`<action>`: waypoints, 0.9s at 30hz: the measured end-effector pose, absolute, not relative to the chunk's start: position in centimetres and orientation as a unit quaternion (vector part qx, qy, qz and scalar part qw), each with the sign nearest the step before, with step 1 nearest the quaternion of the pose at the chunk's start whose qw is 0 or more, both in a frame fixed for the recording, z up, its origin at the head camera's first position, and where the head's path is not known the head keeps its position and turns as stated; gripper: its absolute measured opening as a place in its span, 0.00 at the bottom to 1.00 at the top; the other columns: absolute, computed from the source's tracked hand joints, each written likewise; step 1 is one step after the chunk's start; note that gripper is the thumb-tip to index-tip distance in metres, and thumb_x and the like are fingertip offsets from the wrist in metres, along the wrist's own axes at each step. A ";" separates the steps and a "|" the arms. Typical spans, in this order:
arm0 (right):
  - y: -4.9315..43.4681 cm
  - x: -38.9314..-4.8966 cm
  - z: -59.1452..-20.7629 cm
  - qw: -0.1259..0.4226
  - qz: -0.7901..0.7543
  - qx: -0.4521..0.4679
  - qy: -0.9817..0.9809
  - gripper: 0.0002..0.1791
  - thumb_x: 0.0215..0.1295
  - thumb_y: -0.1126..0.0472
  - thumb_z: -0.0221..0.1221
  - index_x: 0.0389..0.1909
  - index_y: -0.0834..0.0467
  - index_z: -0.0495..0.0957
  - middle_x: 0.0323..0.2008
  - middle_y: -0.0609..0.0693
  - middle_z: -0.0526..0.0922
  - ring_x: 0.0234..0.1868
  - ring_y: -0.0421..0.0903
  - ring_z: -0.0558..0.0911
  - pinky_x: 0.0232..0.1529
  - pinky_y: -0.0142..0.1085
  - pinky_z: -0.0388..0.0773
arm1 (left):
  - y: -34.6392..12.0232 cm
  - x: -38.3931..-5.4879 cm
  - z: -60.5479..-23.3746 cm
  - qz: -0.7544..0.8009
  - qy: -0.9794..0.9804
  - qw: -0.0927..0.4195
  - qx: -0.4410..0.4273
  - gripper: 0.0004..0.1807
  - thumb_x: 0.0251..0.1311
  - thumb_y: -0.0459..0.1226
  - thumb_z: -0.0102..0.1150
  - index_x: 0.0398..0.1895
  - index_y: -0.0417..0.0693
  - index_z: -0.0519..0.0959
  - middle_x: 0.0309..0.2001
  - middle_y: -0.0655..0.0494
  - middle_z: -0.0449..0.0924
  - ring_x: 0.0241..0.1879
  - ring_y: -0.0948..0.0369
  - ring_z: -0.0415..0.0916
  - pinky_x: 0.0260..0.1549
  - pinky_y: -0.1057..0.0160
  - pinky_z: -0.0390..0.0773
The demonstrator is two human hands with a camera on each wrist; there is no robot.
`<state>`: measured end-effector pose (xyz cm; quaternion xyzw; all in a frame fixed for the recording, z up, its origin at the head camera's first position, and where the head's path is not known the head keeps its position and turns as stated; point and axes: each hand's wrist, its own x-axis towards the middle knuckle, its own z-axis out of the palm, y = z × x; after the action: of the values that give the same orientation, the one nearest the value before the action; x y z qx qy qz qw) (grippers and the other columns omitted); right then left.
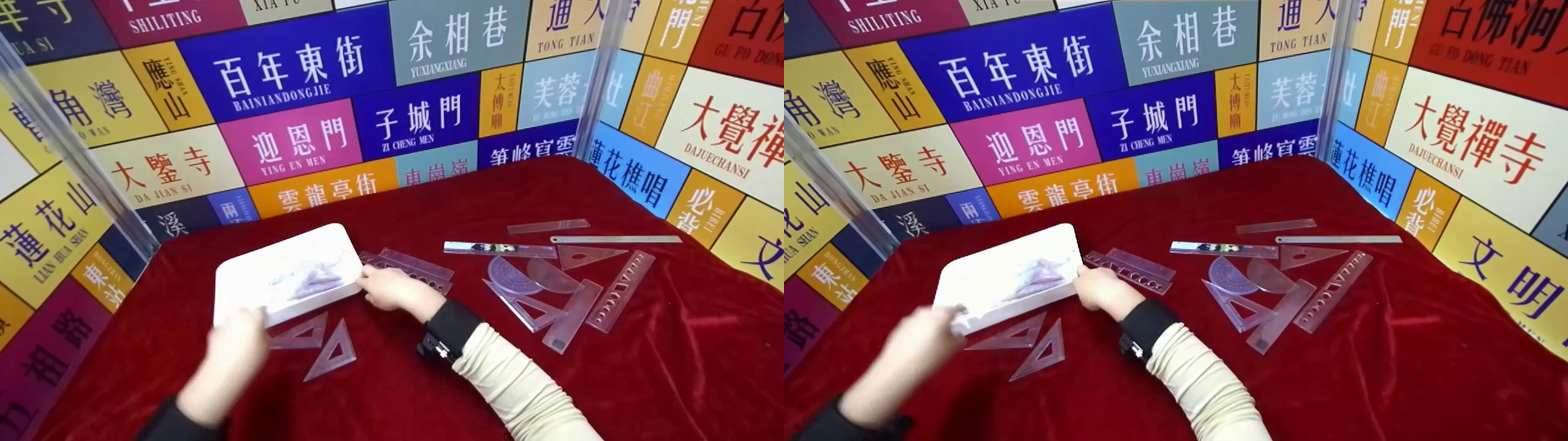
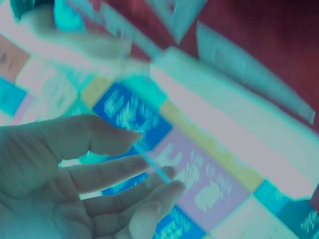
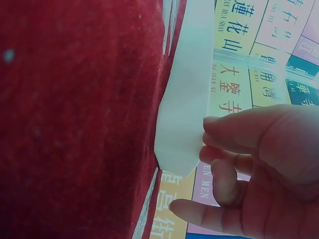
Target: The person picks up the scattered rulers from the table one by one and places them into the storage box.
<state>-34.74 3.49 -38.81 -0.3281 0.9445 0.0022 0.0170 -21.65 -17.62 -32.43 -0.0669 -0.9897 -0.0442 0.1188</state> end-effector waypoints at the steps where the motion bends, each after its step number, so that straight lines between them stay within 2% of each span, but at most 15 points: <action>1: 3.5 -34.8 -38.7 0.018 0.001 -0.328 0.944 0.20 0.64 0.58 0.52 0.57 0.54 0.70 0.50 0.53 0.70 0.48 0.48 0.77 0.43 0.44 0.76 | -18.0 -22.1 -31.9 -0.049 -0.989 0.129 -0.059 0.06 0.42 0.22 0.53 0.27 0.31 0.74 0.24 0.36 0.75 0.26 0.40 0.75 0.22 0.45 0.74; 5: 3.5 -34.9 -38.5 0.022 0.000 -0.326 0.945 0.20 0.64 0.58 0.52 0.57 0.54 0.70 0.51 0.52 0.70 0.47 0.49 0.77 0.43 0.44 0.76 | -19.0 -25.3 -31.3 -0.083 -0.986 0.136 -0.047 0.15 0.41 0.23 0.52 0.37 0.29 0.72 0.30 0.32 0.76 0.30 0.36 0.74 0.27 0.43 0.73; 11: 3.3 -34.7 -38.7 0.025 0.006 -0.324 0.946 0.22 0.63 0.56 0.55 0.58 0.54 0.69 0.51 0.52 0.70 0.46 0.49 0.77 0.43 0.42 0.76 | -20.5 -31.3 -34.6 -0.038 -0.989 0.129 -0.060 0.14 0.46 0.21 0.49 0.39 0.29 0.68 0.31 0.30 0.75 0.32 0.36 0.74 0.28 0.44 0.75; 14: 3.1 -34.4 -39.0 0.024 0.006 -0.325 0.945 0.22 0.62 0.55 0.56 0.57 0.54 0.69 0.50 0.52 0.70 0.45 0.48 0.78 0.43 0.41 0.76 | -21.8 -33.4 -36.5 -0.025 -0.994 0.097 -0.054 0.12 0.49 0.20 0.47 0.39 0.31 0.68 0.34 0.30 0.75 0.36 0.37 0.74 0.32 0.44 0.76; 19: 2.9 -34.0 -39.2 0.019 0.013 -0.327 0.945 0.22 0.61 0.54 0.56 0.56 0.54 0.70 0.48 0.51 0.70 0.44 0.47 0.78 0.42 0.41 0.76 | -23.5 -34.9 -38.2 -0.090 -0.994 0.045 -0.033 0.10 0.49 0.20 0.46 0.36 0.33 0.72 0.37 0.33 0.76 0.39 0.38 0.74 0.36 0.45 0.75; 24: 3.2 -34.1 -39.0 0.003 0.025 -0.328 0.944 0.21 0.61 0.54 0.56 0.54 0.55 0.71 0.47 0.51 0.71 0.43 0.47 0.78 0.42 0.40 0.76 | -23.8 -35.1 -38.6 -0.107 -0.993 0.036 -0.038 0.10 0.48 0.21 0.47 0.36 0.32 0.71 0.37 0.33 0.74 0.39 0.38 0.74 0.37 0.46 0.74; 27: 3.5 -34.3 -38.8 -0.009 0.031 -0.329 0.944 0.20 0.60 0.55 0.57 0.53 0.56 0.72 0.46 0.51 0.71 0.43 0.47 0.78 0.41 0.40 0.76 | -23.6 -34.8 -38.5 -0.101 -0.992 0.055 -0.047 0.09 0.48 0.22 0.48 0.35 0.32 0.71 0.36 0.34 0.73 0.37 0.39 0.74 0.34 0.46 0.75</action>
<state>-34.27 3.45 -38.81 -0.3288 0.9439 0.0306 -0.0086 -34.84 -23.62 -38.48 -0.0469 -0.9923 -0.1007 0.0549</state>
